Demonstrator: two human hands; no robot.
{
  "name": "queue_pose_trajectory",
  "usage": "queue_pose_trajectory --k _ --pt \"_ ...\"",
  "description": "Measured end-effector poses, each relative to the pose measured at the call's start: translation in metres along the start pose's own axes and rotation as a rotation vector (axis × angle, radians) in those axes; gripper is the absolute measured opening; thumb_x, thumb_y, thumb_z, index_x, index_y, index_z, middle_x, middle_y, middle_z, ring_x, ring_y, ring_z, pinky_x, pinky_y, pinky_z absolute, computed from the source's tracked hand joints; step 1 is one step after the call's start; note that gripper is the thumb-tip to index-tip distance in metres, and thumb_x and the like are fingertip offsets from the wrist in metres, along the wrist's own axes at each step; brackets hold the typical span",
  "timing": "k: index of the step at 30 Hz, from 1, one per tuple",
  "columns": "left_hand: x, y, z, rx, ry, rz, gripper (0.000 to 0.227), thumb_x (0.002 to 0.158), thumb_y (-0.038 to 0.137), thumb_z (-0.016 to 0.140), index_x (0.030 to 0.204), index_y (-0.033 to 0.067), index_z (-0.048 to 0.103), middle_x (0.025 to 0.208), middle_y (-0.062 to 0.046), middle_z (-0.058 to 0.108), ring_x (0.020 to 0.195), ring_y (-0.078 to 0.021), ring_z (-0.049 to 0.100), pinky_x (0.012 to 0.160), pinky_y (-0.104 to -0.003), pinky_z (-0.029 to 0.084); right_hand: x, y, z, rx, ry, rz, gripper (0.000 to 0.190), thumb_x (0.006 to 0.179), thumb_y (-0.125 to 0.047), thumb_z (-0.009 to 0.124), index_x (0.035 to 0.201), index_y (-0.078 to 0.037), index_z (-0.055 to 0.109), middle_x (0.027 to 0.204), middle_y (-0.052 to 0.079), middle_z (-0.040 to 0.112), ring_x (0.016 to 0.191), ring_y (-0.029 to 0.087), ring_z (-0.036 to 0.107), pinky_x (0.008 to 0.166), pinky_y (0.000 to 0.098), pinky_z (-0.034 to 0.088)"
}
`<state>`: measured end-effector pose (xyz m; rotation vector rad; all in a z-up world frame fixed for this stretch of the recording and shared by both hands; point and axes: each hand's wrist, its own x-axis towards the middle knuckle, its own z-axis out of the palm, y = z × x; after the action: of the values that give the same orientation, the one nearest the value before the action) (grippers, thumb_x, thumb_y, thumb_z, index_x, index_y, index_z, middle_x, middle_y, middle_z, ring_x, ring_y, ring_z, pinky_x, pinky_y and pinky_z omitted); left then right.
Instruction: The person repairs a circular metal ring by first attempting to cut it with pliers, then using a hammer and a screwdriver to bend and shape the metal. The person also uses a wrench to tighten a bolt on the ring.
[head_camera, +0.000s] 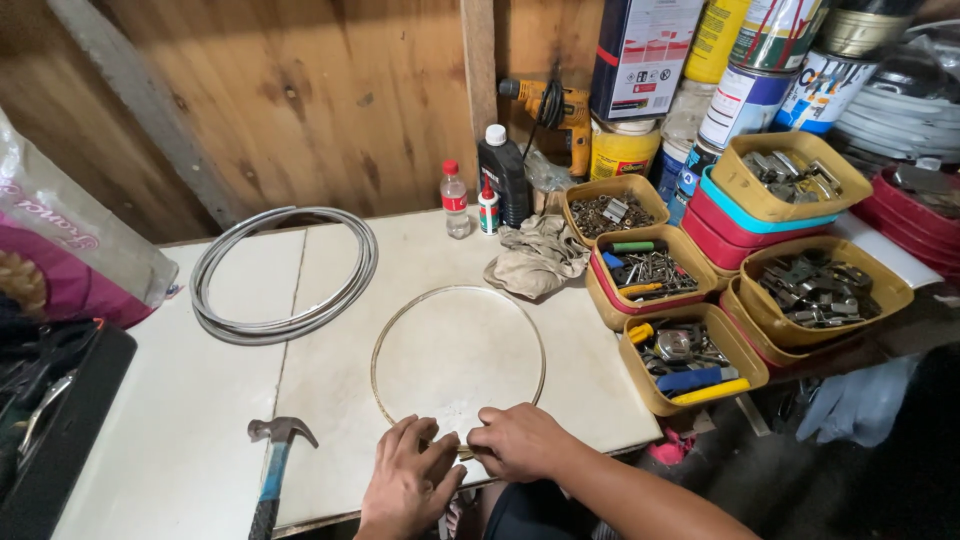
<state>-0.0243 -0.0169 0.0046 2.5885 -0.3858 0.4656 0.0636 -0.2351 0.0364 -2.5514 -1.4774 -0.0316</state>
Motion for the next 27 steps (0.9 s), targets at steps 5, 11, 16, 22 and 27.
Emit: queue_pose_trajectory --k 5,11,16,22,27 --pt "-0.004 -0.004 0.006 -0.016 0.053 -0.013 0.048 0.084 0.047 0.076 0.125 0.0230 0.069 0.129 -0.014 0.059 0.129 -0.0369 0.049 0.105 -0.054 0.042 0.002 -0.007 -0.002 -0.003 -0.032 0.033 0.018 0.092 -0.031 0.060 0.089 -0.015 0.069 0.081 0.010 0.057 0.050 0.044 0.058 0.041 0.0579 0.045" --pt "-0.008 -0.004 0.005 -0.177 0.256 -0.178 0.057 0.087 0.042 0.072 0.133 0.0080 0.064 0.135 -0.016 0.054 0.129 -0.0325 0.051 0.098 -0.048 0.059 0.006 -0.018 -0.014 0.062 -0.142 0.134 0.021 0.094 -0.031 0.055 0.092 -0.015 0.068 0.085 0.009 0.057 0.059 0.043 0.060 0.048 0.0574 0.046" --pt "-0.006 0.003 -0.011 -0.432 0.314 -0.533 0.051 0.089 0.028 0.073 0.132 0.0044 0.063 0.130 -0.017 0.063 0.104 -0.0244 0.074 0.095 -0.037 0.066 0.014 -0.036 -0.027 0.090 -0.238 0.198 0.025 0.096 -0.031 0.054 0.107 -0.015 0.070 0.093 0.010 0.060 0.070 0.042 0.063 0.055 0.0567 0.049" --pt "-0.001 0.054 -0.048 -0.637 0.355 -1.210 0.039 0.090 0.030 0.071 0.125 0.0144 0.076 0.099 -0.010 0.082 0.073 -0.0196 0.073 0.072 -0.032 0.061 0.024 -0.058 -0.041 0.160 -0.224 0.261 0.030 0.102 -0.032 0.052 0.110 -0.008 0.067 0.094 0.014 0.060 0.076 0.043 0.065 0.063 0.0582 0.052" --pt "-0.011 0.060 -0.049 -0.700 0.283 -1.245 0.041 0.086 0.035 0.073 0.123 0.0191 0.080 0.100 -0.008 0.083 0.080 -0.0191 0.075 0.073 -0.030 0.059 0.026 -0.065 -0.033 0.177 -0.034 0.226 0.018 0.099 -0.027 0.061 0.103 -0.010 0.066 0.088 0.010 0.059 0.065 0.041 0.062 0.050 0.0561 0.049"
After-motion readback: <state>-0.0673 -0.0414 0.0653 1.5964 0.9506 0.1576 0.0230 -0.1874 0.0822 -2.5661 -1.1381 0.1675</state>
